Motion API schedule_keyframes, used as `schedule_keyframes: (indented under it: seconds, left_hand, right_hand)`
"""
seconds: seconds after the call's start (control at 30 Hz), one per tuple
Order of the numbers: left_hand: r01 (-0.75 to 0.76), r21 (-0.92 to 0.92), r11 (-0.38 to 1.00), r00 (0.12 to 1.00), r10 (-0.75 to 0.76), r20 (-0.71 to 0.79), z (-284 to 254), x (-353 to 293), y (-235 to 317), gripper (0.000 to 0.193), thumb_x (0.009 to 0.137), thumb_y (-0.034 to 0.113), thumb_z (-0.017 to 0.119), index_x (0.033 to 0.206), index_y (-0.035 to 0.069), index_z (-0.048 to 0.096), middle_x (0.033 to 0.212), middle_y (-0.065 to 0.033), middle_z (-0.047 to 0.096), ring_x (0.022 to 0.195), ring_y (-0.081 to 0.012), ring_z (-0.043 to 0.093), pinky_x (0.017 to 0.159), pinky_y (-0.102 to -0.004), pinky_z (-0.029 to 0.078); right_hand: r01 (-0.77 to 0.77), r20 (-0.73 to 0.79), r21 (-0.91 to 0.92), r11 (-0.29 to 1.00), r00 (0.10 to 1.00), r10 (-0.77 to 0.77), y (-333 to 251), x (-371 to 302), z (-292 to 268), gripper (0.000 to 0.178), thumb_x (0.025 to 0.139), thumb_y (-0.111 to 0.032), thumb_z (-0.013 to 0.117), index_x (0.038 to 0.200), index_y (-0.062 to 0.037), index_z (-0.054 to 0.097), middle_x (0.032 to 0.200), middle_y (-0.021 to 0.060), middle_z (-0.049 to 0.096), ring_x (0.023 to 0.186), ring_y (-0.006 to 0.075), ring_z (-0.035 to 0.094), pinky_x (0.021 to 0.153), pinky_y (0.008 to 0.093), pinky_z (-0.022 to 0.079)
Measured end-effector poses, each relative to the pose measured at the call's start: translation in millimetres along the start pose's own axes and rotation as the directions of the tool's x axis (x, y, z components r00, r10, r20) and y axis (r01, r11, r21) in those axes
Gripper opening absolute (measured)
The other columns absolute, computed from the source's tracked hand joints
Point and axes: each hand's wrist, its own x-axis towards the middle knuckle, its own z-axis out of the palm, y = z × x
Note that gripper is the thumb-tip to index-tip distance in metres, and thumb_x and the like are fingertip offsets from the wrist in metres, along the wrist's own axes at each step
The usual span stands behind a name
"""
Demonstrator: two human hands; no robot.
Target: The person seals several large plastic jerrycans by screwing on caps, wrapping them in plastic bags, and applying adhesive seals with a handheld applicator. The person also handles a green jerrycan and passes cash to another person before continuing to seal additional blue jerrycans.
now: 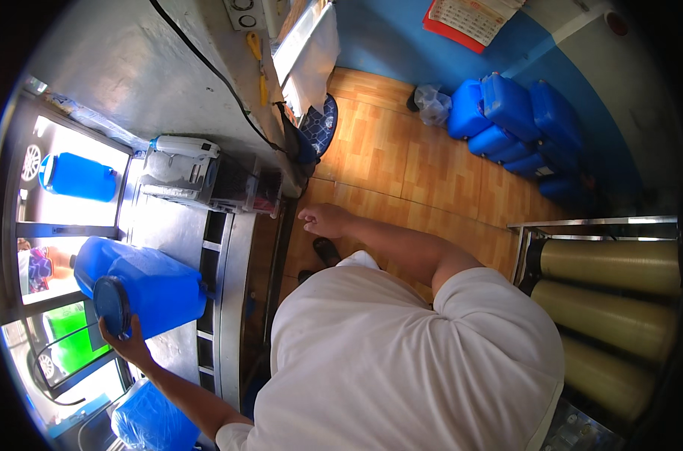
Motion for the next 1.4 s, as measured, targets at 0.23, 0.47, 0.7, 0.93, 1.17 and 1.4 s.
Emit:
schedule_keyframes:
  seconds: [0.23, 0.47, 0.7, 0.93, 1.17, 1.4]
  left_hand:
    - [0.112, 0.018, 0.994, 0.993, -0.113, 0.046, -25.9, -17.6, -34.2, 0.079, 0.079, 0.027, 0.086, 0.145, 0.013, 0.044, 0.142, -0.0188, 0.051, 0.13, -0.0346, 0.051, 0.103, -0.0461, 0.047]
    - [0.231, 0.094, 0.968, 0.963, -0.214, -0.163, 3.7, -38.0, -13.0, 0.074, 0.083, 0.035, 0.084, 0.142, 0.011, 0.046, 0.141, -0.0178, 0.053, 0.126, -0.0339, 0.055, 0.101, -0.0448, 0.048]
    - [0.244, 0.276, 0.93, 0.963, -0.2, -0.178, 7.8, -37.7, -4.3, 0.085, 0.088, 0.047, 0.075, 0.151, 0.005, 0.037, 0.147, -0.0264, 0.045, 0.135, -0.041, 0.046, 0.111, -0.0476, 0.039]
    - [0.834, 0.361, 0.418, 0.491, -0.86, -0.138, 89.1, -190.5, 34.5, 0.059, 0.097, 0.057, 0.049, 0.135, 0.013, 0.056, 0.106, -0.0116, 0.063, 0.086, -0.034, 0.062, 0.069, -0.0455, 0.051]
    - [0.505, 0.178, 0.844, -0.321, -0.008, 0.947, 346.8, -264.5, 291.5, 0.045, 0.09, 0.037, 0.069, 0.126, 0.012, 0.06, 0.115, -0.0121, 0.065, 0.104, -0.0297, 0.061, 0.087, -0.0385, 0.05]
    - [-0.098, -0.394, 0.914, 0.619, 0.366, 0.695, 581.1, -55.1, 493.6, 0.063, 0.081, 0.017, 0.083, 0.136, 0.004, 0.053, 0.129, -0.0215, 0.06, 0.122, -0.0343, 0.058, 0.102, -0.0422, 0.048]
  right_hand:
    - [0.095, 0.252, -0.347, 0.933, 0.968, -0.005, 14.6, 0.4, 21.4, 0.044, 0.087, -0.027, 0.061, 0.127, -0.0076, 0.063, 0.118, 0.0164, 0.068, 0.113, 0.0349, 0.063, 0.097, 0.0459, 0.05]
    - [0.043, 0.364, -0.413, 0.91, 0.924, 0.121, 61.8, -12.7, -6.3, 0.046, 0.085, -0.024, 0.059, 0.129, -0.0089, 0.063, 0.123, 0.0159, 0.067, 0.115, 0.0361, 0.063, 0.095, 0.0458, 0.051]
    - [0.028, 0.26, -0.329, 0.944, 0.964, 0.062, 147.6, -32.2, -108.0, 0.048, 0.088, -0.027, 0.058, 0.133, -0.0107, 0.061, 0.126, 0.0158, 0.066, 0.116, 0.0363, 0.062, 0.099, 0.0453, 0.049]
    - [-0.41, 0.07, -0.348, 0.843, 0.885, 0.46, 285.4, -91.3, -250.6, 0.048, 0.087, -0.03, 0.059, 0.131, -0.0116, 0.063, 0.13, 0.0165, 0.064, 0.12, 0.0323, 0.061, 0.1, 0.0426, 0.049]
    - [-0.673, 0.048, -0.293, 0.679, 0.699, 0.714, 411.7, -113.5, -337.5, 0.037, 0.085, -0.032, 0.066, 0.115, -0.0093, 0.069, 0.108, 0.0168, 0.073, 0.096, 0.0333, 0.07, 0.083, 0.0435, 0.055]
    - [-0.743, -0.182, 0.02, 0.669, 0.656, 0.733, 462.3, -84.6, -424.0, 0.042, 0.088, -0.034, 0.071, 0.12, -0.0067, 0.067, 0.114, 0.0178, 0.071, 0.104, 0.0315, 0.068, 0.089, 0.0411, 0.053]
